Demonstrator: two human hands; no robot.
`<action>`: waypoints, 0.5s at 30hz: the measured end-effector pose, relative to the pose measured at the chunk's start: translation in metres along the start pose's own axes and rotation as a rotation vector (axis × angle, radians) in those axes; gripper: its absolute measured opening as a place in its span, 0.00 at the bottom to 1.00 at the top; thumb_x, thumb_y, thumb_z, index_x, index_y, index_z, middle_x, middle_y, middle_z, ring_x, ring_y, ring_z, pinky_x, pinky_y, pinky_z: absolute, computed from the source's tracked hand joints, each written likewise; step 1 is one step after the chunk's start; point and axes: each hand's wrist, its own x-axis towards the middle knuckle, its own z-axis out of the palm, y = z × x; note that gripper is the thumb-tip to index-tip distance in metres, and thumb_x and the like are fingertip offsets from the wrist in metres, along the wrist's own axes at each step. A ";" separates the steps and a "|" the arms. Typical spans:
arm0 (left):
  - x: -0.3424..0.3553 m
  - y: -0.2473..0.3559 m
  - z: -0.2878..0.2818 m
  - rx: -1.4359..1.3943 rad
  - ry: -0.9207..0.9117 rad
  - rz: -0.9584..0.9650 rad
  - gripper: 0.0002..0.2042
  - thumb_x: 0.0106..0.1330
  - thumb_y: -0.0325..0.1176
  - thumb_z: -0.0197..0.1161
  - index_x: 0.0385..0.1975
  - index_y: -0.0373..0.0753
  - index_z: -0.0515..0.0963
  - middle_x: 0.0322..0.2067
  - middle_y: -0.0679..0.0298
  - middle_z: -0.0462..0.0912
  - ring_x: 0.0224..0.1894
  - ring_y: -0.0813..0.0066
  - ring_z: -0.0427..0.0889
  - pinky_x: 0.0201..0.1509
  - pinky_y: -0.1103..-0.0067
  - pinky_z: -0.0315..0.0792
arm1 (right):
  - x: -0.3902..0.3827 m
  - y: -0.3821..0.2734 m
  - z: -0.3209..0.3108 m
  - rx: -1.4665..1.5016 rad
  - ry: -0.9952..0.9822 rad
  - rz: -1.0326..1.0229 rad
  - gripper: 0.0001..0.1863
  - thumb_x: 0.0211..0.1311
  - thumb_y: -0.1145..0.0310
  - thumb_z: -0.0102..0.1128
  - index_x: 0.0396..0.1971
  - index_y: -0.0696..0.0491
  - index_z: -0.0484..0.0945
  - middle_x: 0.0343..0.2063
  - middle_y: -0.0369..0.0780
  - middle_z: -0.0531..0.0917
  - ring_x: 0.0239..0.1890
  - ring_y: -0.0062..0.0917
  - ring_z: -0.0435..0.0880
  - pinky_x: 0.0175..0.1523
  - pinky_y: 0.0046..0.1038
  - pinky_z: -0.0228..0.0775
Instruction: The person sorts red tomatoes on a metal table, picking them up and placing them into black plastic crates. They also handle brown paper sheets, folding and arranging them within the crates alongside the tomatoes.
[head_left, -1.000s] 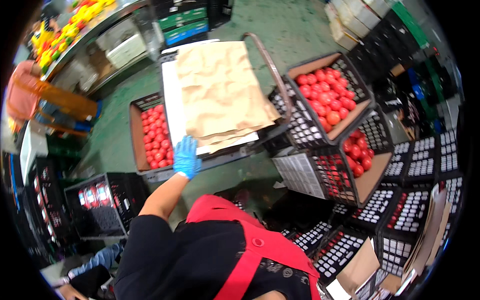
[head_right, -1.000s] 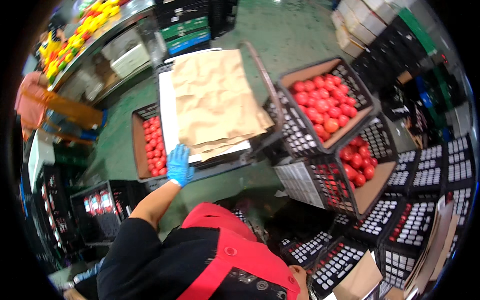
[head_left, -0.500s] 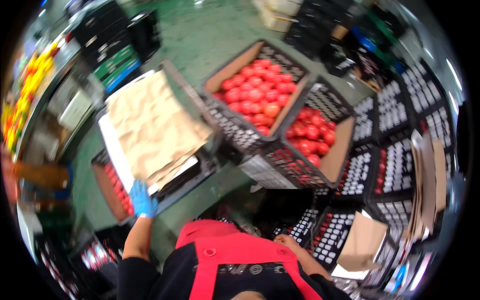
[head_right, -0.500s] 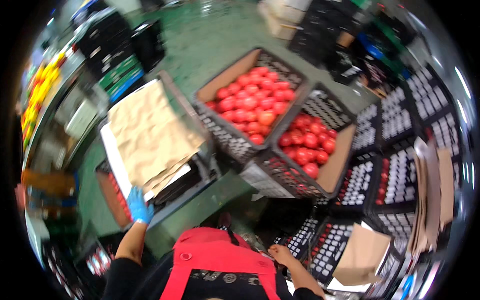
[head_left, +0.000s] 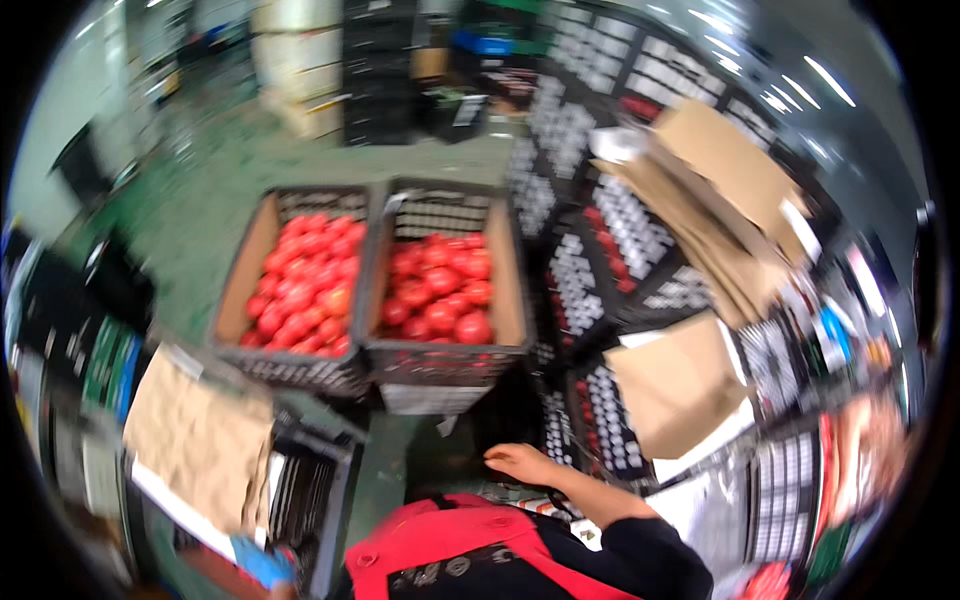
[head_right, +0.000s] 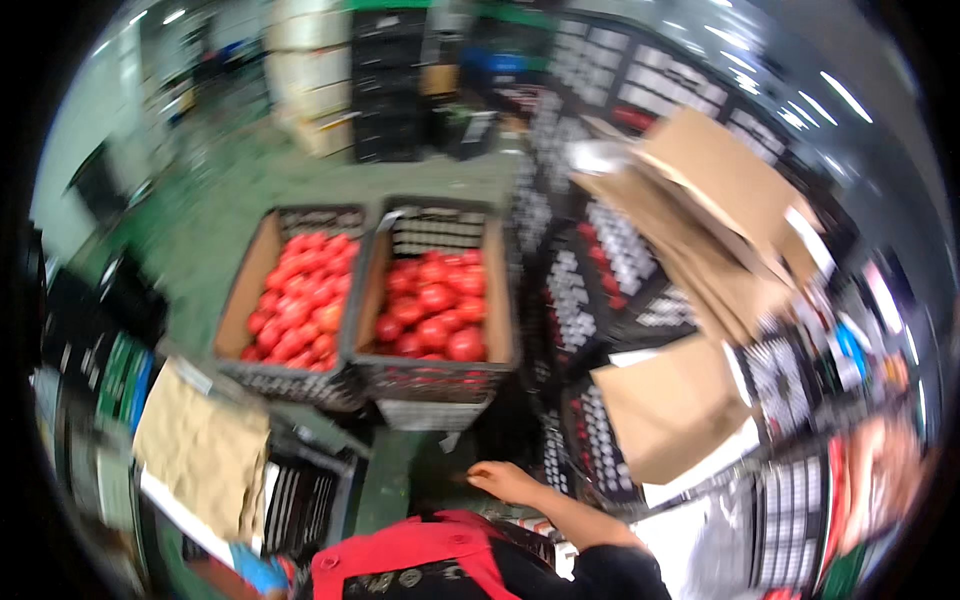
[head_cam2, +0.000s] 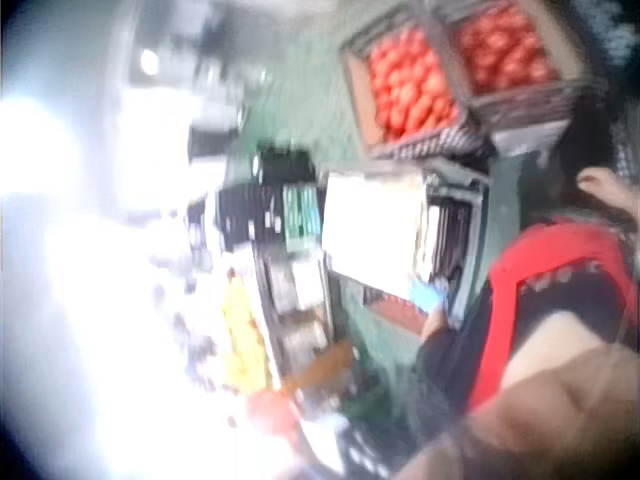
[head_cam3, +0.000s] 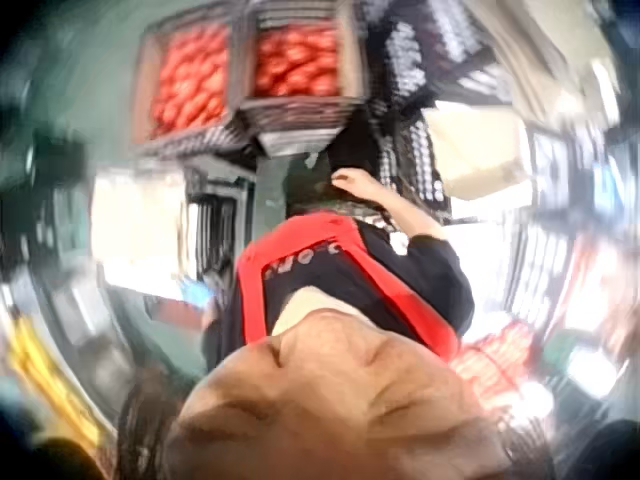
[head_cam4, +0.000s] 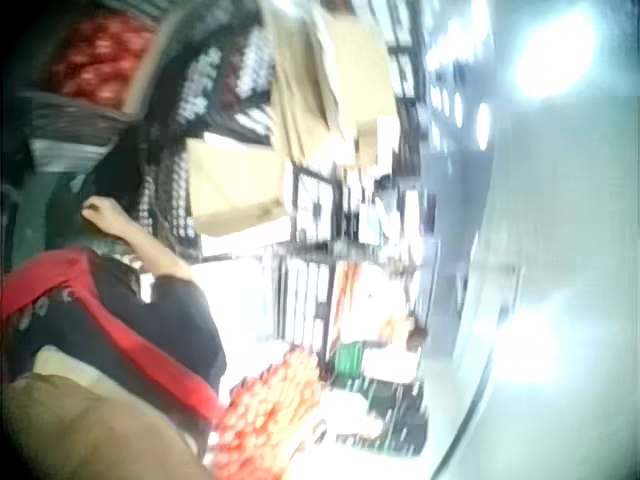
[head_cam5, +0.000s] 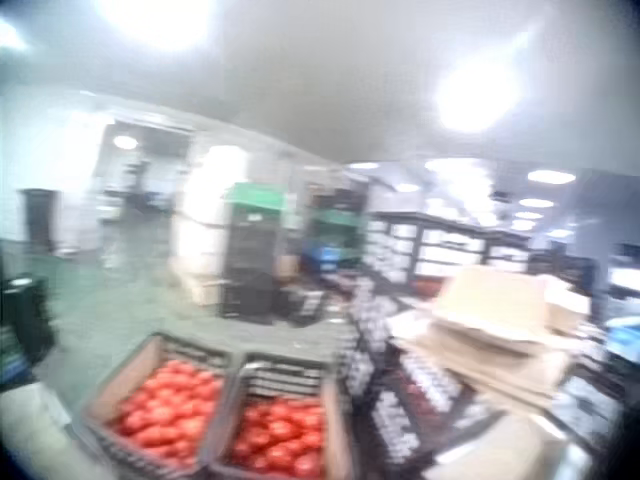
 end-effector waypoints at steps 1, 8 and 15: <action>0.004 0.011 -0.007 -0.007 -0.145 -0.219 0.39 0.42 0.35 0.69 0.57 0.29 0.61 0.59 0.43 0.61 0.64 0.46 0.56 0.69 0.65 0.48 | 0.001 0.013 0.007 -0.057 -0.004 0.006 0.15 0.62 0.63 0.58 0.43 0.57 0.76 0.36 0.41 0.83 0.40 0.23 0.82 0.45 0.24 0.72; 0.018 0.031 -0.041 0.154 -0.255 -0.163 0.38 0.43 0.41 0.65 0.57 0.33 0.62 0.61 0.47 0.59 0.65 0.51 0.55 0.67 0.59 0.48 | 0.017 0.015 0.056 -0.205 -0.272 -0.036 0.16 0.57 0.63 0.60 0.40 0.59 0.77 0.34 0.45 0.83 0.36 0.30 0.83 0.41 0.27 0.73; 0.006 0.019 -0.039 0.061 -0.209 -0.181 0.39 0.44 0.46 0.64 0.57 0.33 0.62 0.60 0.47 0.59 0.65 0.50 0.55 0.67 0.59 0.48 | 0.069 -0.078 0.124 -0.530 -0.523 -0.437 0.14 0.57 0.62 0.57 0.39 0.55 0.77 0.36 0.45 0.80 0.39 0.38 0.80 0.44 0.34 0.72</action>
